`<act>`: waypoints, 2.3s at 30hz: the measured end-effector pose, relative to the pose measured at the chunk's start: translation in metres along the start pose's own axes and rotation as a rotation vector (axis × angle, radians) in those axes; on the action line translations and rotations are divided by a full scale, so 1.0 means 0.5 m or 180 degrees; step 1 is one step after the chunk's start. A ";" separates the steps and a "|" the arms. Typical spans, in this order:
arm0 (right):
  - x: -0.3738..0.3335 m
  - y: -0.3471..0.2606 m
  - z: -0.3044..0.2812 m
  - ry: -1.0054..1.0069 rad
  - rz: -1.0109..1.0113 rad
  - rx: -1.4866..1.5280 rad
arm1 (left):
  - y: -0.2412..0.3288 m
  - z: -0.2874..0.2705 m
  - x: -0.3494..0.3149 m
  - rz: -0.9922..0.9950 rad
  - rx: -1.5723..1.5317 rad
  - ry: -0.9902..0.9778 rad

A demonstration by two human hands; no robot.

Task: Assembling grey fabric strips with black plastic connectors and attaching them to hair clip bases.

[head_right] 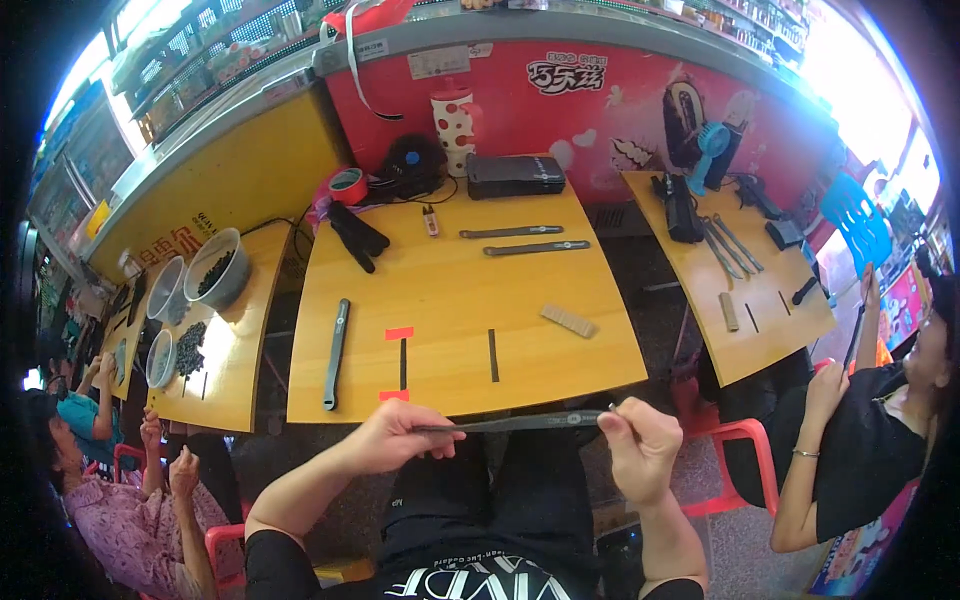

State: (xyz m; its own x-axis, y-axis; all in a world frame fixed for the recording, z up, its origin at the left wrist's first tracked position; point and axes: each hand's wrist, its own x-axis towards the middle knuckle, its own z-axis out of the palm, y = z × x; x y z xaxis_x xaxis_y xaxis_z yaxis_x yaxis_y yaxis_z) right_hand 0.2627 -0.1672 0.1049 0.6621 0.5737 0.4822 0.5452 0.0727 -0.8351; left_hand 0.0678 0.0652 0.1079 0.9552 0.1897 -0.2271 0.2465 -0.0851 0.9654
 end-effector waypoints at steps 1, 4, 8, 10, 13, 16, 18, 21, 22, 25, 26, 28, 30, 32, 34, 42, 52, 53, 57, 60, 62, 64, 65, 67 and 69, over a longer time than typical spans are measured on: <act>0.004 0.005 -0.003 0.0064 0.0121 0.0016 | 0.004 -0.012 0.009 -0.0056 0.0020 -0.0200; 0.032 0.023 -0.003 0.0201 0.0197 0.0121 | 0.021 -0.041 0.053 -0.0270 -0.0108 -0.0240; 0.132 0.083 0.014 0.0082 0.0381 -0.0323 | 0.020 -0.086 0.180 -0.0282 -0.0316 0.0773; 0.202 0.133 0.034 -0.0053 0.0311 -0.0329 | 0.020 -0.117 0.254 -0.0255 -0.0326 0.1115; 0.286 0.264 0.047 -0.0289 0.0357 -0.0422 | -0.008 -0.139 0.380 -0.0277 0.0173 0.1435; 0.342 0.378 0.065 -0.0266 0.0306 -0.0639 | -0.055 -0.163 0.460 0.0076 0.1000 0.1598; 0.360 0.418 0.066 -0.0219 0.0192 -0.0896 | -0.058 -0.161 0.481 0.0098 0.1348 0.1603; 0.368 0.436 0.073 -0.0313 0.0298 -0.1448 | -0.064 -0.165 0.492 0.0142 0.1847 0.1611; 0.369 0.426 0.080 -0.0321 0.0230 -0.1502 | -0.068 -0.170 0.488 0.0162 0.2000 0.1631; 0.367 0.428 0.085 -0.0145 -0.0157 -0.1690 | -0.060 -0.164 0.474 0.0470 0.3133 0.2005; 0.366 0.430 0.084 0.0044 -0.0507 -0.1805 | -0.048 -0.160 0.476 0.0470 0.3119 0.1980; 0.365 0.415 0.086 -0.0121 -0.0605 -0.1923 | -0.030 -0.152 0.481 0.1349 0.3848 0.1417; 0.365 0.395 0.089 -0.0287 -0.0711 -0.2037 | -0.034 -0.132 0.499 0.1285 0.3962 0.1316; 0.363 0.382 0.096 -0.0755 -0.1206 -0.2810 | -0.041 -0.130 0.507 0.1218 0.4080 0.1219; 0.356 0.383 0.100 -0.0856 -0.1148 -0.2837 | -0.052 -0.143 0.515 0.0928 0.4307 0.0845; 0.373 0.407 0.111 -0.1134 -0.0957 -0.2851 | -0.080 -0.177 0.514 0.0877 0.4422 0.0830; 0.400 0.411 0.146 -0.1265 -0.1230 -0.2943 | -0.073 -0.206 0.506 0.0723 0.4224 0.0933; 0.399 0.410 0.146 -0.1267 -0.1219 -0.2960 | -0.074 -0.210 0.508 0.0720 0.4220 0.0936; 0.395 0.409 0.148 -0.1241 -0.1132 -0.2935 | -0.081 -0.229 0.520 0.0396 0.4197 0.0715; 0.397 0.411 0.149 -0.1224 -0.1134 -0.2956 | -0.091 -0.237 0.533 0.0381 0.4126 0.0670; 0.402 0.411 0.150 -0.1237 -0.1101 -0.2911 | -0.094 -0.242 0.541 0.0374 0.4118 0.0660; 0.407 0.417 0.152 -0.1224 -0.1088 -0.2909 | -0.095 -0.246 0.550 0.0399 0.4171 0.0682; 0.412 0.420 0.153 -0.1212 -0.1080 -0.2907 | -0.094 -0.248 0.555 0.0403 0.4171 0.0682; 0.420 0.425 0.157 -0.1187 -0.1085 -0.2915 | -0.093 -0.253 0.563 0.0414 0.4197 0.0732; 0.430 0.433 0.161 -0.1165 -0.1083 -0.2919 | -0.094 -0.257 0.573 0.0437 0.4230 0.0757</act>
State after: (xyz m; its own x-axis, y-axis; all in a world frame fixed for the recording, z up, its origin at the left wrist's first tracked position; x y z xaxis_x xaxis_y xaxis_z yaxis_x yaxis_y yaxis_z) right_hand 0.4816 0.0374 0.0065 0.2874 0.8624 0.4168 0.9563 -0.2825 -0.0751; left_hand 0.3088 0.2492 0.0136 0.9668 0.2550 0.0181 0.2522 -0.9629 0.0955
